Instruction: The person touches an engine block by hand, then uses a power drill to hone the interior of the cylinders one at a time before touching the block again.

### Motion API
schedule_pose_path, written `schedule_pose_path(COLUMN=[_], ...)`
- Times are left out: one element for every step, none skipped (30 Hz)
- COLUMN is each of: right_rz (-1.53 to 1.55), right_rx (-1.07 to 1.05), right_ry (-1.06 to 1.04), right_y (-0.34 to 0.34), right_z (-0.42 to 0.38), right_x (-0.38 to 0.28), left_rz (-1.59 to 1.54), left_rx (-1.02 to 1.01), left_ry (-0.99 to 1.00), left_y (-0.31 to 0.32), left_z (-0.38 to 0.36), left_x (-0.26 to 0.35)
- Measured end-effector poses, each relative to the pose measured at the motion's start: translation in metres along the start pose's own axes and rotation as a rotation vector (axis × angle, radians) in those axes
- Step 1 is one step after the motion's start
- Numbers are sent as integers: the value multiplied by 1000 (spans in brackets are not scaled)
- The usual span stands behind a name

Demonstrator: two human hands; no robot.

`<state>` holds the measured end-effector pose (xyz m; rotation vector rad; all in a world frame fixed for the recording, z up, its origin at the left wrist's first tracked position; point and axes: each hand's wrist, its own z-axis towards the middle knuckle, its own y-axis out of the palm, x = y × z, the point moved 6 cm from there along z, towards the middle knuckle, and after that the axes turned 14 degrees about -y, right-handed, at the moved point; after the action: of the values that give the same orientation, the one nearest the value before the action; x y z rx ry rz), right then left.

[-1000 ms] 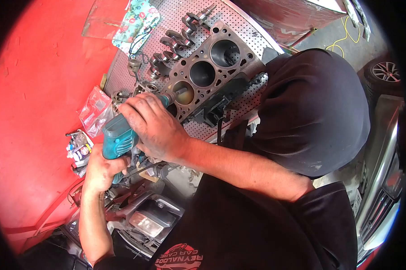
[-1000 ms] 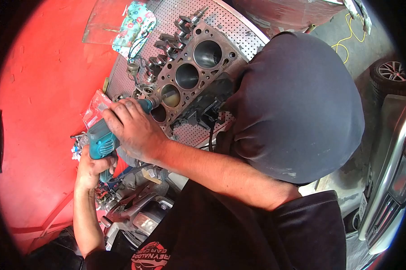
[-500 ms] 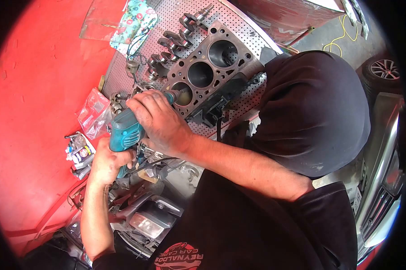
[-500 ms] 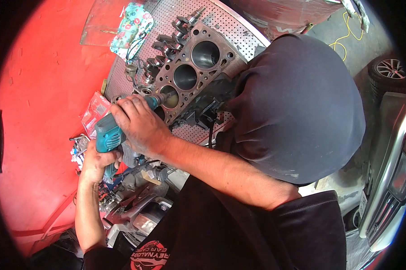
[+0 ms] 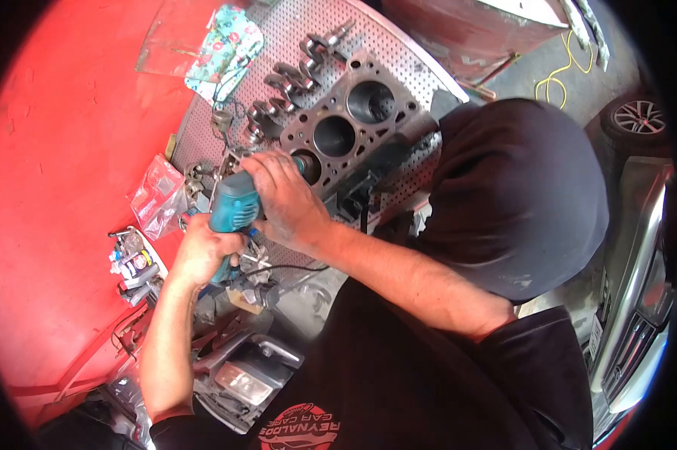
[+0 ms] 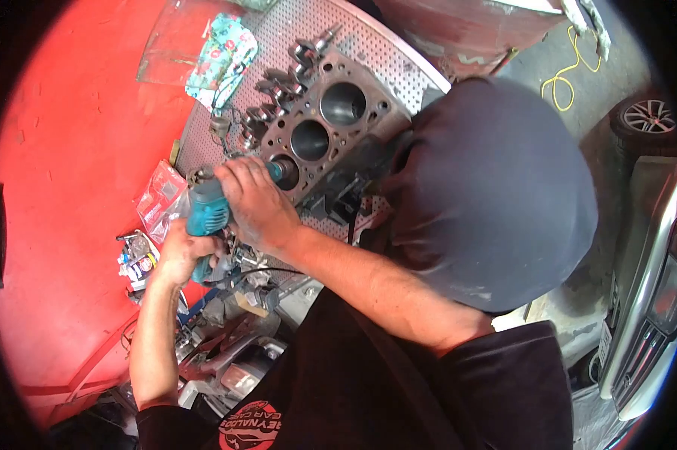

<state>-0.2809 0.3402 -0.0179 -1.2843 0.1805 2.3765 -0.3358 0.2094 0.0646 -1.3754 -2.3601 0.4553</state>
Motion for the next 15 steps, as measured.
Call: schedule_pose_path(right_rz=[13,0,-11,-18,-18,-18,-16,-16,-18,-18,-34,-42,-48,-53,-65], right_rx=[-31,-44,-57,-70,-91,-114,-139,-148,-157,-167,-168,-168,-168,-168,-171], right_ry=[37,65,93,125,147,174,205,210,215,222,240,239,240,241,251], right_y=[1,0,-1,-1,0,0,1,0,0,1,2,2,3,3,4], right_z=[-2,-4,-8,-11,-14,-16,-20,-21,-22,-24,-26,-29,-31,-31,-33], right_x=[5,10,13,17,22,26,30,33,36,39,42,44,47,48,48], left_rz=[-19,12,31,50,67,84,97,88,79,70,82,76,71,66,76], left_rx=[15,35,19,4,6,5,-12,-5,1,7,18,8,-2,-11,-21], left_ry=[-27,-38,-40,-48,-46,-49,-28,-28,-29,-31,-57,-51,-48,-45,-22], left_y=[3,3,6,9,12,15,17,18,21,24,26,28,29,29,29], left_z=[7,16,25,31,35,39,47,51,54,56,55,56,57,58,63], left_x=[-1,-4,-6,-7,-5,-5,-8,-8,-8,-6,-2,0,1,2,0])
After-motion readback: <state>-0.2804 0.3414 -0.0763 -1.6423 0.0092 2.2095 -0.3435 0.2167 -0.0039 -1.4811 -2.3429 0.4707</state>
